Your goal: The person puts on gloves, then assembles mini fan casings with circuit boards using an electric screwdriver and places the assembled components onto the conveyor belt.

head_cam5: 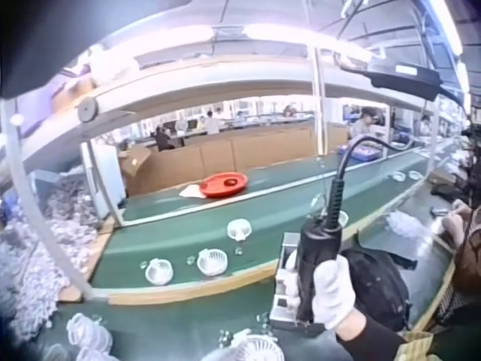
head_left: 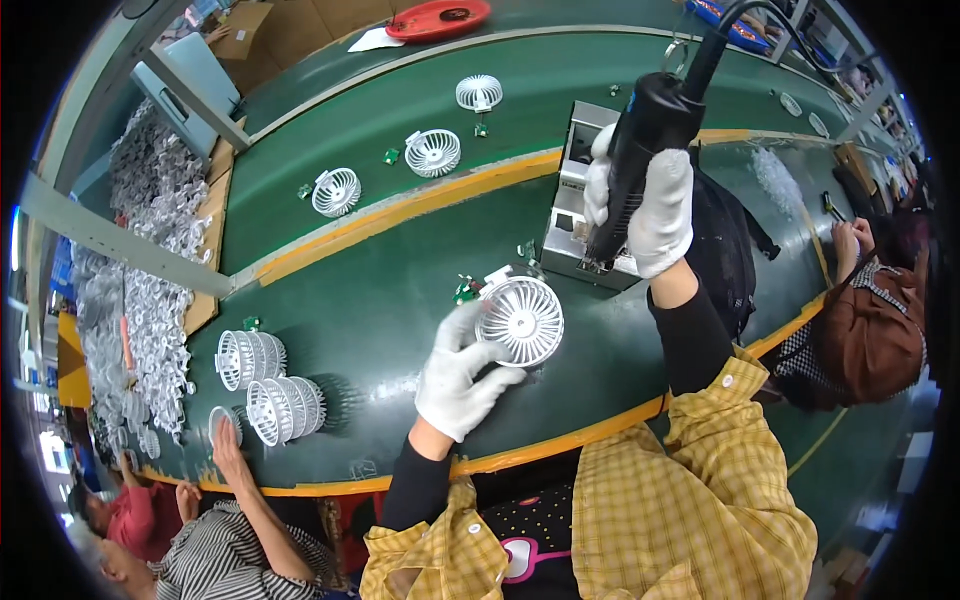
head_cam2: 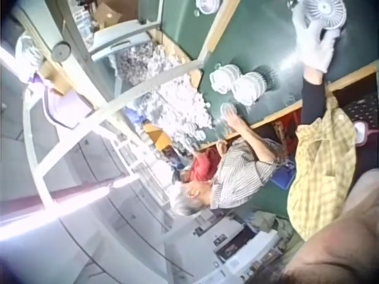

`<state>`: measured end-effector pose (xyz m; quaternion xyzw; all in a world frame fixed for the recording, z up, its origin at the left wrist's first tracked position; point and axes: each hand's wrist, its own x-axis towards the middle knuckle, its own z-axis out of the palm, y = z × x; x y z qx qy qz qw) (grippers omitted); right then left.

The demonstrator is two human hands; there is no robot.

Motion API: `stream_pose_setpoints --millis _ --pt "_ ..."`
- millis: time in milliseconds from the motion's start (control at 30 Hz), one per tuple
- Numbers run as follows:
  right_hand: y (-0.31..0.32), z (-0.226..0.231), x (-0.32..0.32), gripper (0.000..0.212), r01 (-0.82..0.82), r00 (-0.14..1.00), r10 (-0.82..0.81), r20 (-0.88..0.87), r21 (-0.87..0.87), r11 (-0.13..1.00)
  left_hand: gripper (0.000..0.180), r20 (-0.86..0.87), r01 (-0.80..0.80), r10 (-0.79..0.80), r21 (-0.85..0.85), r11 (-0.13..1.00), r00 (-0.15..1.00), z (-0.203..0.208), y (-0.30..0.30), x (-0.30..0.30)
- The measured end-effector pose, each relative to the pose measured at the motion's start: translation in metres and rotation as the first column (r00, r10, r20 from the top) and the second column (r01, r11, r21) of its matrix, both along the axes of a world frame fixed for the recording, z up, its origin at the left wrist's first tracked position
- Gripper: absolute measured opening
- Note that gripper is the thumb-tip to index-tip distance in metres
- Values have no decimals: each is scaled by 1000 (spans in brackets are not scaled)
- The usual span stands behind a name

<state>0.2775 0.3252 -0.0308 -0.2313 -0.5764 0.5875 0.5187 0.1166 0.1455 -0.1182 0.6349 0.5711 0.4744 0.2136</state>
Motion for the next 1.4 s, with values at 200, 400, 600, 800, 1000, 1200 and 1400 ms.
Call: stream_pose_setpoints --millis 200,400,600,800,1000,1200,1400 --pt "-25 -2 3 94 -62 995 73 67 -157 986 22 -271 -26 26 3 1000 962 7 3 1" --pt "-35 41 9 102 -451 786 379 -489 -33 892 25 -425 68 21 194 979 905 8 14 14" --pt "-51 32 -16 103 -272 953 245 -176 -153 950 26 -398 23 66 214 977 915 2 15 17" --pt "-56 14 -28 105 -328 944 286 -167 -341 881 27 -384 6 93 247 969 919 -1 15 16" --pt "-58 25 -29 110 -292 954 299 -33 -343 893 28 -377 -28 129 264 964 917 2 15 20" --pt "-39 25 -6 98 -395 905 363 -223 -118 911 31 -453 0 80 175 985 888 11 10 14" --pt "-10 14 -3 97 38 999 -39 -6 -40 998 38 -293 -23 50 95 995 955 12 18 -3"
